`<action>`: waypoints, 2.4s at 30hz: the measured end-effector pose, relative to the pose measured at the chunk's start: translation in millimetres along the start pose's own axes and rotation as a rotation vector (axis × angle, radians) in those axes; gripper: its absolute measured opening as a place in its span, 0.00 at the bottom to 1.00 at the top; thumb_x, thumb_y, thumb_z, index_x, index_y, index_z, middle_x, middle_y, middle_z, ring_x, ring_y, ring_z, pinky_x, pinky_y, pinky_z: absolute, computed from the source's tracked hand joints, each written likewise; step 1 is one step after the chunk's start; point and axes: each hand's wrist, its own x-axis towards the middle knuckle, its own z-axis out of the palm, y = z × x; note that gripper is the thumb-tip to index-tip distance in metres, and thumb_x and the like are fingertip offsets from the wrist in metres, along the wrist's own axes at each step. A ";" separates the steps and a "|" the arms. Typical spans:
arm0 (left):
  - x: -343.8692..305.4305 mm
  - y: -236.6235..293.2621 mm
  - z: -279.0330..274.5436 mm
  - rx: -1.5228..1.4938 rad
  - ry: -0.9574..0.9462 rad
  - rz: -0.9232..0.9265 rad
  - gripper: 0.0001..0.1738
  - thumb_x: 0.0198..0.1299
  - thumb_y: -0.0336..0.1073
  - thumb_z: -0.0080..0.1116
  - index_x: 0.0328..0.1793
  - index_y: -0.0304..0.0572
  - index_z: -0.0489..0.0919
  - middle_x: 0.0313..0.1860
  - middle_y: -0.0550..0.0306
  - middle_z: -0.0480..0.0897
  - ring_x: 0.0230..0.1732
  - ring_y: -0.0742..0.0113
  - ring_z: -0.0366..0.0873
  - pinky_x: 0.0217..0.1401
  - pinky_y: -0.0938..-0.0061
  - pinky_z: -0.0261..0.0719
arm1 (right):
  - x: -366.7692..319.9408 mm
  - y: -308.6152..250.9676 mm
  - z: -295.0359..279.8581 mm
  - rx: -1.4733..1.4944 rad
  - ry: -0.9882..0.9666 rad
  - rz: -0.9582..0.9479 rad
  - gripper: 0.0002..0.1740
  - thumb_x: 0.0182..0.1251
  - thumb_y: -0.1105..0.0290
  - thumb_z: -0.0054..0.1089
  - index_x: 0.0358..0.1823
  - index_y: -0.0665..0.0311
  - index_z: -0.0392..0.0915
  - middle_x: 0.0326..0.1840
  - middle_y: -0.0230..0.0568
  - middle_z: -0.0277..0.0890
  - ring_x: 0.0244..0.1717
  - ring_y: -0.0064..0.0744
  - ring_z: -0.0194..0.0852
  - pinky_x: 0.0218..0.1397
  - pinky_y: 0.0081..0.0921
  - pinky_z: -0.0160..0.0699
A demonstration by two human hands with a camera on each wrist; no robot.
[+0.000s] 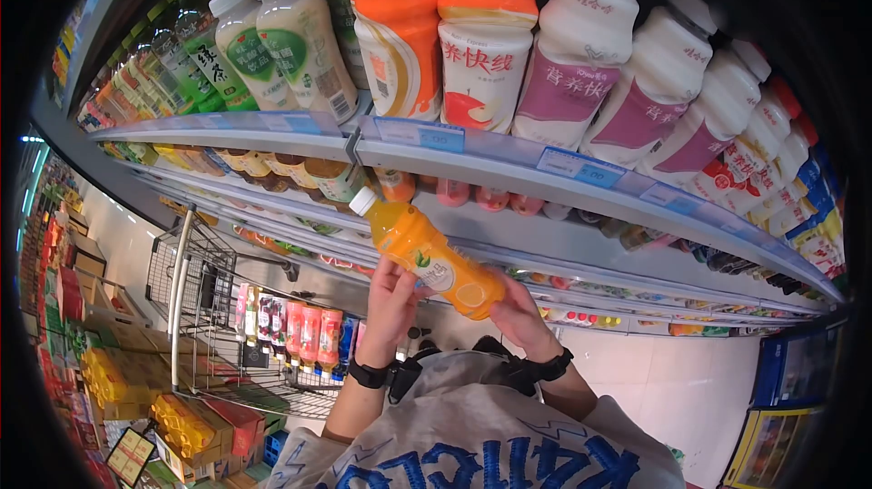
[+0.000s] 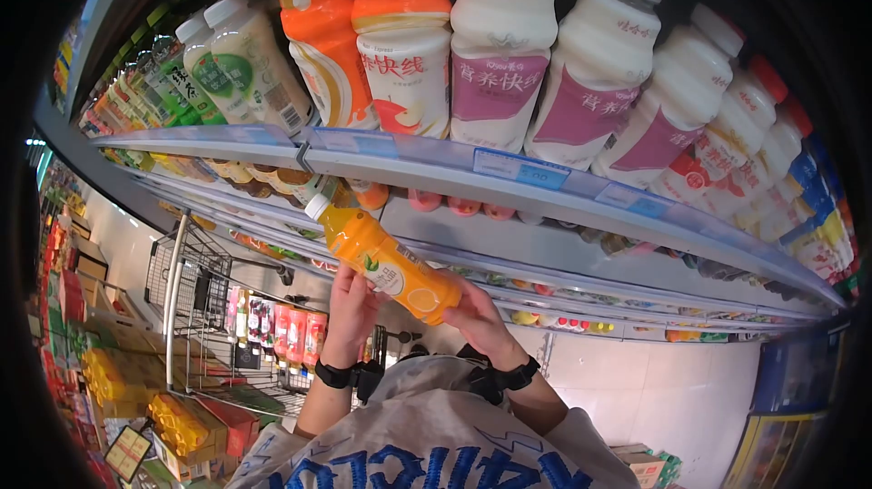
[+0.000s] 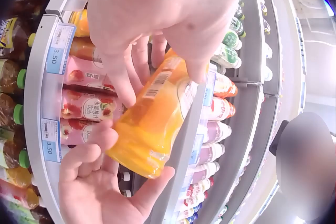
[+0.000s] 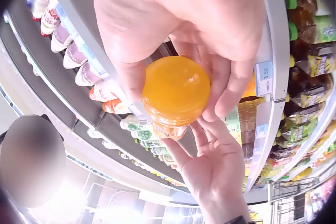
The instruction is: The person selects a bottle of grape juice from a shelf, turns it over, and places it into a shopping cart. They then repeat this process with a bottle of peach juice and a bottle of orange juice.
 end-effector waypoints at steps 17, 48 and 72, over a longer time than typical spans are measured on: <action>6.4 2.5 0.6 0.026 0.003 0.023 0.29 0.73 0.49 0.51 0.74 0.48 0.60 0.66 0.61 0.73 0.61 0.70 0.76 0.65 0.65 0.74 | -0.8 -4.4 13.1 -0.062 0.012 0.041 0.33 0.74 0.58 0.55 0.72 0.69 0.59 0.65 0.45 0.71 0.62 0.38 0.73 0.64 0.39 0.73; 0.1 37.6 7.9 0.566 -0.459 -0.018 0.49 0.47 0.31 0.77 0.75 0.37 0.62 0.72 0.51 0.68 0.72 0.62 0.66 0.75 0.64 0.61 | 12.9 24.8 15.6 -0.885 -0.005 0.084 0.46 0.54 0.69 0.76 0.73 0.63 0.59 0.67 0.45 0.69 0.65 0.35 0.71 0.66 0.34 0.71; 11.0 12.1 -22.4 0.297 -0.069 0.000 0.33 0.75 0.49 0.46 0.79 0.41 0.57 0.71 0.50 0.69 0.69 0.64 0.68 0.71 0.70 0.66 | -10.0 -15.2 73.8 -0.676 -0.027 -0.050 0.47 0.57 0.76 0.70 0.77 0.63 0.56 0.34 0.30 0.84 0.32 0.15 0.77 0.48 0.17 0.73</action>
